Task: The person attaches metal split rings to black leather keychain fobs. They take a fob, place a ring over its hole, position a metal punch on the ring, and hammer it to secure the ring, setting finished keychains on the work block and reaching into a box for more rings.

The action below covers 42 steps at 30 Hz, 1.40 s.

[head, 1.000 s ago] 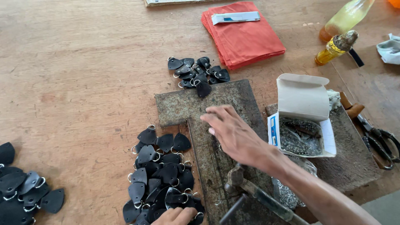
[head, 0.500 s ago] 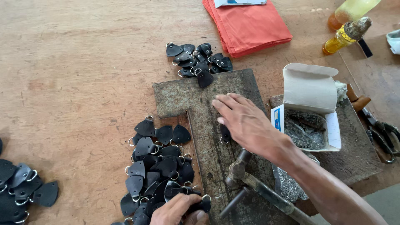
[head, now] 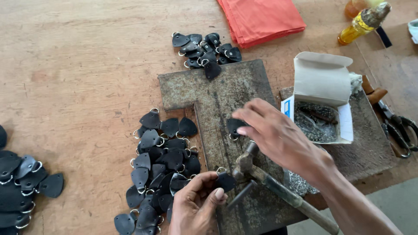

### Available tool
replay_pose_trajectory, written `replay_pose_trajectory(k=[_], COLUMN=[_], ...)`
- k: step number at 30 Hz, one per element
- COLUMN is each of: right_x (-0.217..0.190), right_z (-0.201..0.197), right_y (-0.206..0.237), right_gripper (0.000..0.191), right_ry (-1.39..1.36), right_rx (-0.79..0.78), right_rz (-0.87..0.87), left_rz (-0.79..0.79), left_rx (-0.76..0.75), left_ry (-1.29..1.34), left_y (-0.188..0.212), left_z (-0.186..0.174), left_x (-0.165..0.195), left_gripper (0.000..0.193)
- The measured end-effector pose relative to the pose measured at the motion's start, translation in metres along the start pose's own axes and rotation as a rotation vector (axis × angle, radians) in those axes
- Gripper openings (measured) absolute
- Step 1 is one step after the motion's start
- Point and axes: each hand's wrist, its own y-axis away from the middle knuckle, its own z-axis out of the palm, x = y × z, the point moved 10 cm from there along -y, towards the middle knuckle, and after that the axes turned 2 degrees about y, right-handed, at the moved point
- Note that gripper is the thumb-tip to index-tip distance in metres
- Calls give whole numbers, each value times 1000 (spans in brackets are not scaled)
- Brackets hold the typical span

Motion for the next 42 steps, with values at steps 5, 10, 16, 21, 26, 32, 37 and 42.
replay_pose_trajectory(k=[5,10,16,21,26,32,37,42], right_x=[23,74,113,115,97,101,107,111], right_z=[-43,-40,6,9,-10,-6,-8,-7], right_y=[76,142,169,175,176,177,180,183], right_gripper=[23,19,22,18,17,12,14,13], right_ry=[17,199,245,241,182,153,57,3], right_rx=[49,-49,-81,33,216,167,188,163], right_rz=[211,452,468,391,276,318,357,377], left_rz=[26,262,29,49,177,306,340,426], left_rx=[-128,-296,-190,-203,-182,-209,-188,-202], left_ry=[-86,-280,-180,-195,-420,-434,-440,-461], left_y=[6,15,16,18,20,23,26,26], left_z=[19,52,72,96,113,136,138,139], left_x=[-2,16,5,10,22,35,34,39], left_gripper=[29,11,32,29,20,19,21,20])
